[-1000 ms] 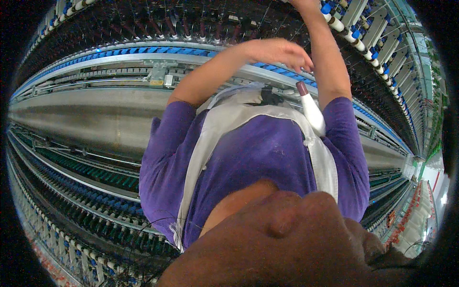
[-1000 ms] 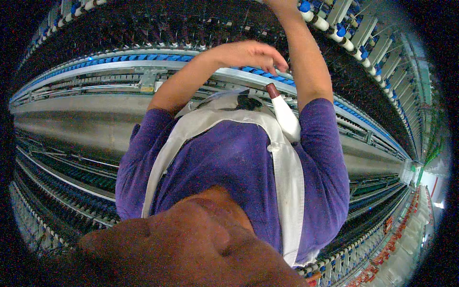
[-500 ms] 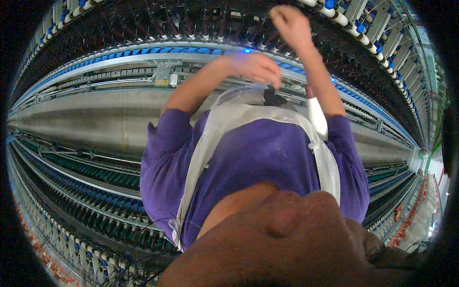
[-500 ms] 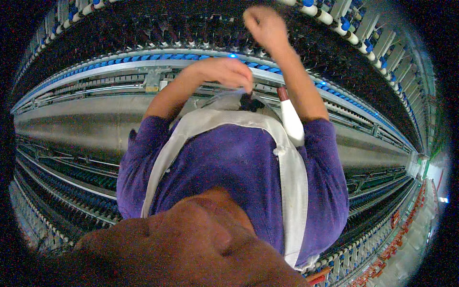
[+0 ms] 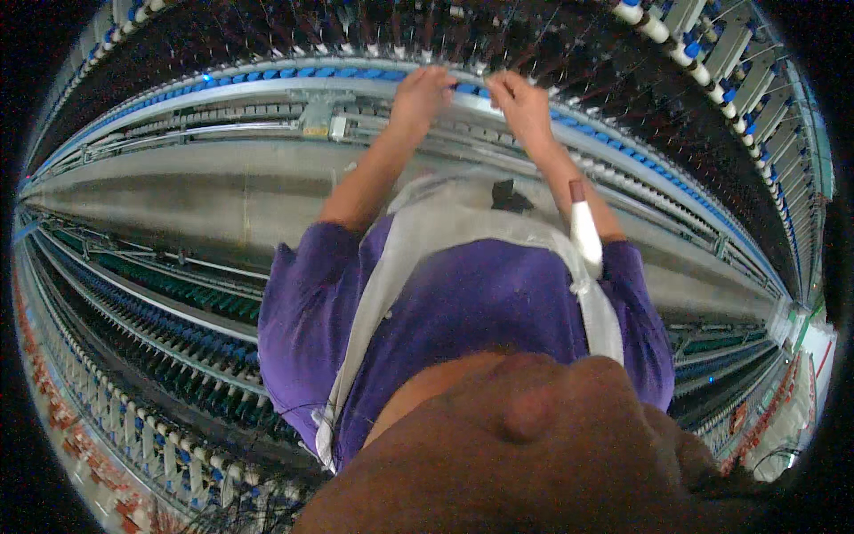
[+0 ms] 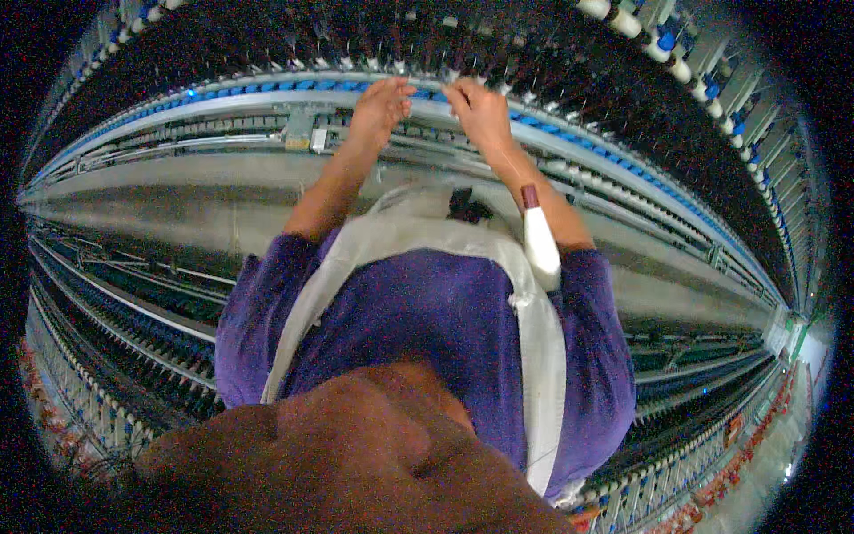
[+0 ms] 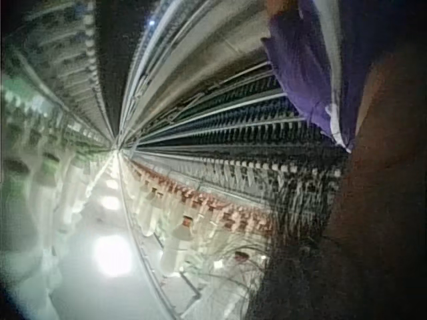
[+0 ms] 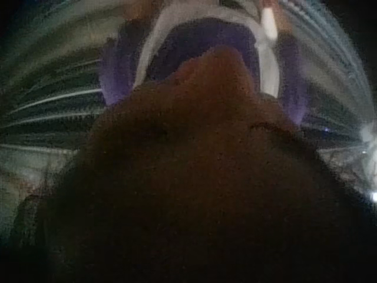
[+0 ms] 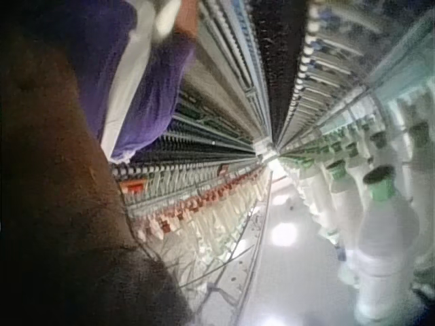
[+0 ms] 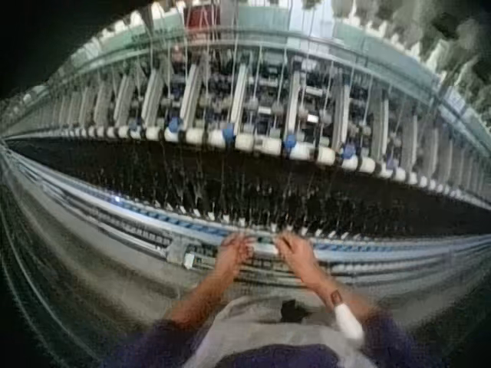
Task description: The person threads yarn through the guides and tensioners of a spinning machine. They use both hands to pull and guide the yarn along the machine's path, repeating the action across multiple spindles.
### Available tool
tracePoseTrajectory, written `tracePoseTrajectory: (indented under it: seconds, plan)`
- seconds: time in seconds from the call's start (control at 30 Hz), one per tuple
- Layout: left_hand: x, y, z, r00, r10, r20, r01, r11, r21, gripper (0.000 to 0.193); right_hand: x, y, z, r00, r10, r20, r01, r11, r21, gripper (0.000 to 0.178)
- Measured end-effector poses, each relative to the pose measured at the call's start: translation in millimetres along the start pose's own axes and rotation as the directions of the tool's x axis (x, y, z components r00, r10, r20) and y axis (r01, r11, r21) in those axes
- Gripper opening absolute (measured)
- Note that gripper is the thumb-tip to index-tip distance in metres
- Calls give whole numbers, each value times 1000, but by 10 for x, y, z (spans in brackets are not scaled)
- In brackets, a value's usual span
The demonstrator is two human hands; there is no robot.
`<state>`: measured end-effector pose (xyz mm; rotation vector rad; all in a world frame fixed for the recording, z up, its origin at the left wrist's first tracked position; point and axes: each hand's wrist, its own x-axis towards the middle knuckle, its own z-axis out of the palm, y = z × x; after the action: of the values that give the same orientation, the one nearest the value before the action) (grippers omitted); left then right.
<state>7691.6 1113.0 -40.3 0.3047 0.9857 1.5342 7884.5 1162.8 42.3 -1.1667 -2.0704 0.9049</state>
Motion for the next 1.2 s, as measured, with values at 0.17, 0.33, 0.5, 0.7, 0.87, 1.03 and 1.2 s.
tracePoseTrajectory:
  seconds: [0.17,0.33,0.5,0.7,0.87,1.03,1.2]
  plan:
    - [-134,-210,-27,965,155,212,-178,979,96,27,-320,132,-48,919,-236,317,274,958,-80,20]
    - [-501,-366,18,841,-32,541,-87,977,193,22,-635,-69,126,641,-575,509,443,818,366,20]
    - [-490,-489,-8,879,-349,325,350,935,59,23,-647,-87,102,744,-313,591,201,947,249,23]
    - [-322,-502,-438,959,-103,264,-279,-167,946,54,-707,75,88,778,40,627,-17,999,-43,25]
    - [-1336,-536,-708,820,-429,378,-172,444,879,75,-594,263,-64,922,-179,344,116,974,197,20]
    - [-1149,500,-238,654,-735,182,-379,-109,919,52,-548,387,-188,973,-136,186,97,973,208,16]
    - [483,2030,1160,708,347,615,-704,273,656,31,-556,374,-175,984,-54,171,2,957,290,17]
